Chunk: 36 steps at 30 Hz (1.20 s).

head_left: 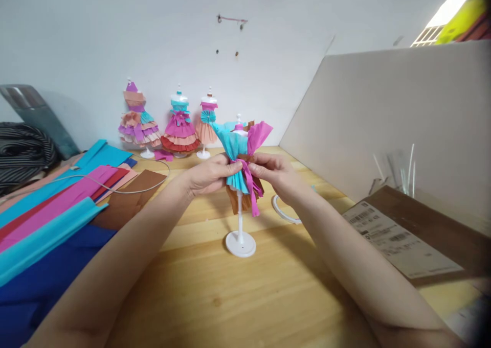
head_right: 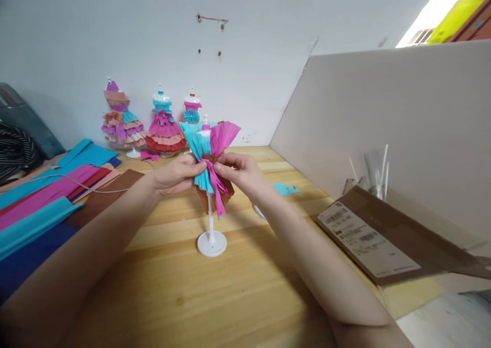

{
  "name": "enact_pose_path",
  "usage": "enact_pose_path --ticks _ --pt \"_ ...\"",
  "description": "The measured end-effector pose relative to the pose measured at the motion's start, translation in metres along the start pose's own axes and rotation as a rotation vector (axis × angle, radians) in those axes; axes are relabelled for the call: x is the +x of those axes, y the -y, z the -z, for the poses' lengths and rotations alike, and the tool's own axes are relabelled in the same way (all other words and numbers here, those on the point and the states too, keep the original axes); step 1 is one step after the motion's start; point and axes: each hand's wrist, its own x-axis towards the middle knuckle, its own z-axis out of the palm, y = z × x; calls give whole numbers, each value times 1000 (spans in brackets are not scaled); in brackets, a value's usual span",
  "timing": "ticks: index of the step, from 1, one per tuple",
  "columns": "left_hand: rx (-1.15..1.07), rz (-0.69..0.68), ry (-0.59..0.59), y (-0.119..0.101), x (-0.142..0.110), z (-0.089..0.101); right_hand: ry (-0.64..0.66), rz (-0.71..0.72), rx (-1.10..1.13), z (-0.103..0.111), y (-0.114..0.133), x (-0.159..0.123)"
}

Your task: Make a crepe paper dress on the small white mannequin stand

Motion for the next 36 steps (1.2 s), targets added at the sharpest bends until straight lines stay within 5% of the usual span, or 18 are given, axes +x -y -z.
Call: enact_pose_path --ticks 15,24,31,36 --pt "38 46 -16 -1 1 -5 103 -1 95 8 -6 3" --pt "-6 51 33 5 3 -8 -33 -49 80 0 -1 1" --pt "11 66 1 6 4 -7 134 -76 151 5 -4 2" --pt "49 39 0 2 4 -7 109 -184 288 11 -11 8"
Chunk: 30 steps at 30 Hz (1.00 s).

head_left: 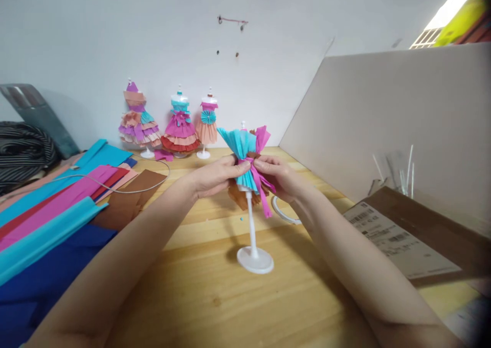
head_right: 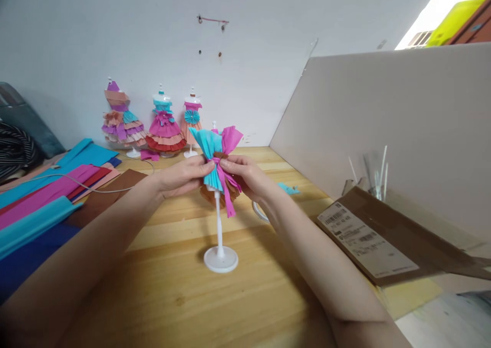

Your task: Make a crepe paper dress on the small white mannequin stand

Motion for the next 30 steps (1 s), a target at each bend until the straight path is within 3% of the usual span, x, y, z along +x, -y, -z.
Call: enact_pose_path --ticks 3,6,9,16,22,30 --pt "82 -21 92 -3 -3 10 -113 37 76 8 -1 5" --pt "193 65 214 -2 -7 24 -247 102 160 13 1 10" --pt "243 120 238 7 -6 30 -308 116 242 15 4 12" --pt "119 161 -46 33 5 22 -250 95 288 22 1 14" --pt "-23 82 -220 27 5 22 -256 104 250 29 -4 17" --pt "-127 0 -287 16 5 19 -226 155 250 22 -3 16"
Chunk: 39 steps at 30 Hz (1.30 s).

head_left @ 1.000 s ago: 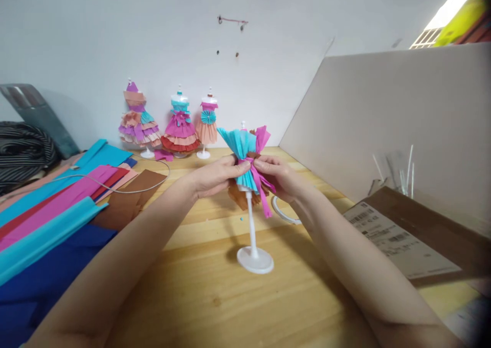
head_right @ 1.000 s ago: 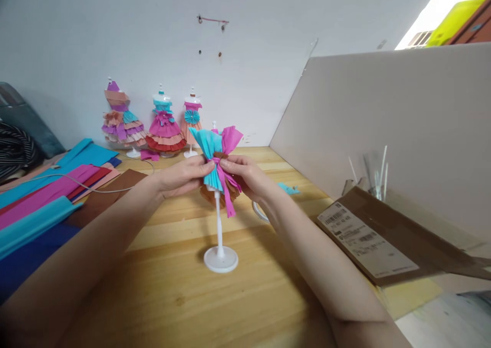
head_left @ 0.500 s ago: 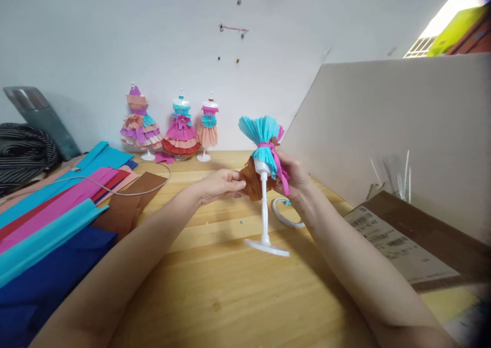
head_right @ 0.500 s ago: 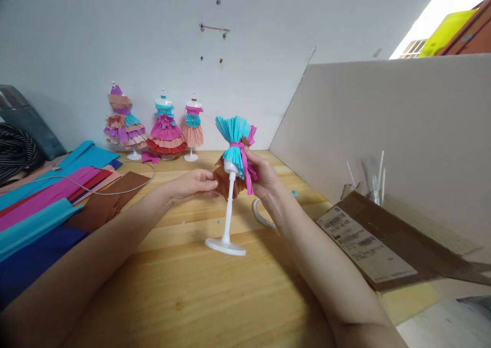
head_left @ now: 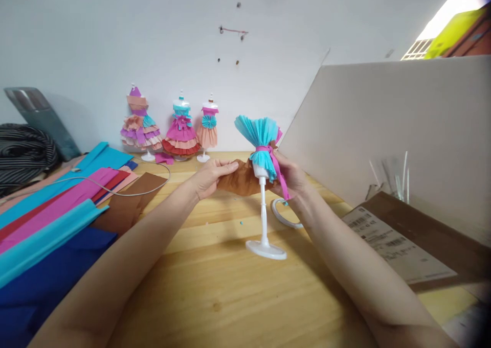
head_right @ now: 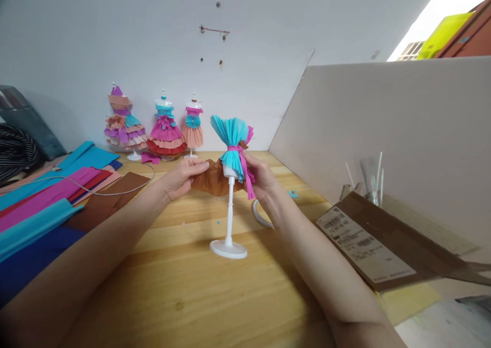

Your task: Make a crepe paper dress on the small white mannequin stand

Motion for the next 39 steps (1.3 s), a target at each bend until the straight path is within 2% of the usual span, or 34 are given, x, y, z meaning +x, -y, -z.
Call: enact_pose_path --ticks 8,14,19,24,29,33,39 --pt "-26 -84 -219 4 4 -4 -24 -3 14 0 -2 1" --pt "68 -163 -237 4 3 -9 -35 -21 3 0 -2 1" --pt "97 -183 -409 9 7 -5 43 -6 22 -1 -3 2" --pt "108 -187 -386 10 6 -8 34 10 8 0 -5 4" --pt "268 -277 -318 5 0 -21 -6 20 39 4 -7 7" --pt "332 -329 -340 3 -2 -29 -30 34 18 3 -8 5" --pt "271 -347 -406 7 -2 -31 -79 25 19 1 -13 3"
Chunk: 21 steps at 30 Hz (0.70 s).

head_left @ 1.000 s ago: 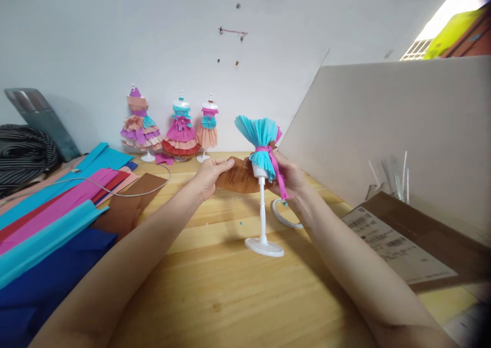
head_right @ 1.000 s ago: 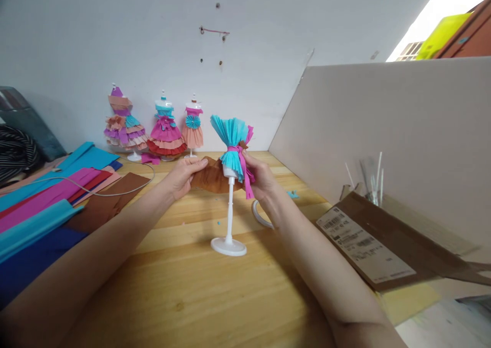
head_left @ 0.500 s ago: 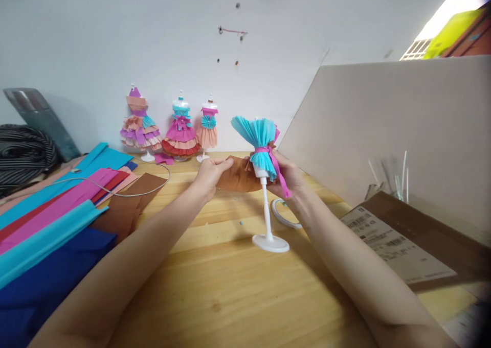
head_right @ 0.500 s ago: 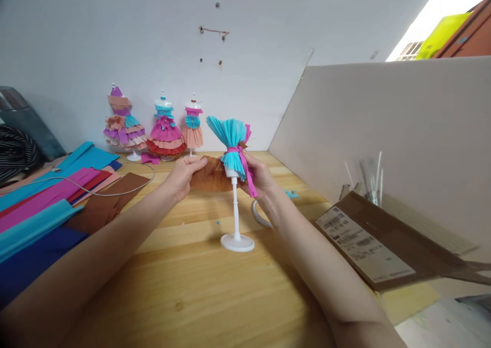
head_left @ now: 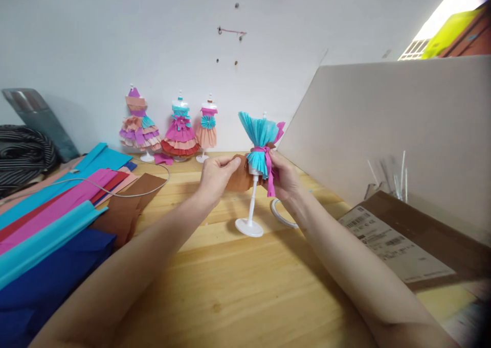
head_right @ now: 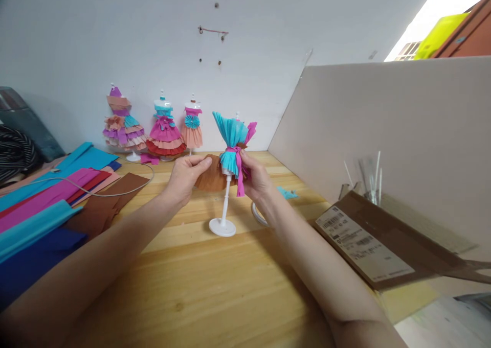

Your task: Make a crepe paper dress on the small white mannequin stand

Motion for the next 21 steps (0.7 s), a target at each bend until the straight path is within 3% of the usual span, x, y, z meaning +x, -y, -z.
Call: enact_pose_path --ticks 11,21 --pt "296 -44 -40 1 -1 1 -2 65 13 -7 -17 -1" --pt "277 -34 26 14 5 3 -13 82 -69 -15 -23 -6"
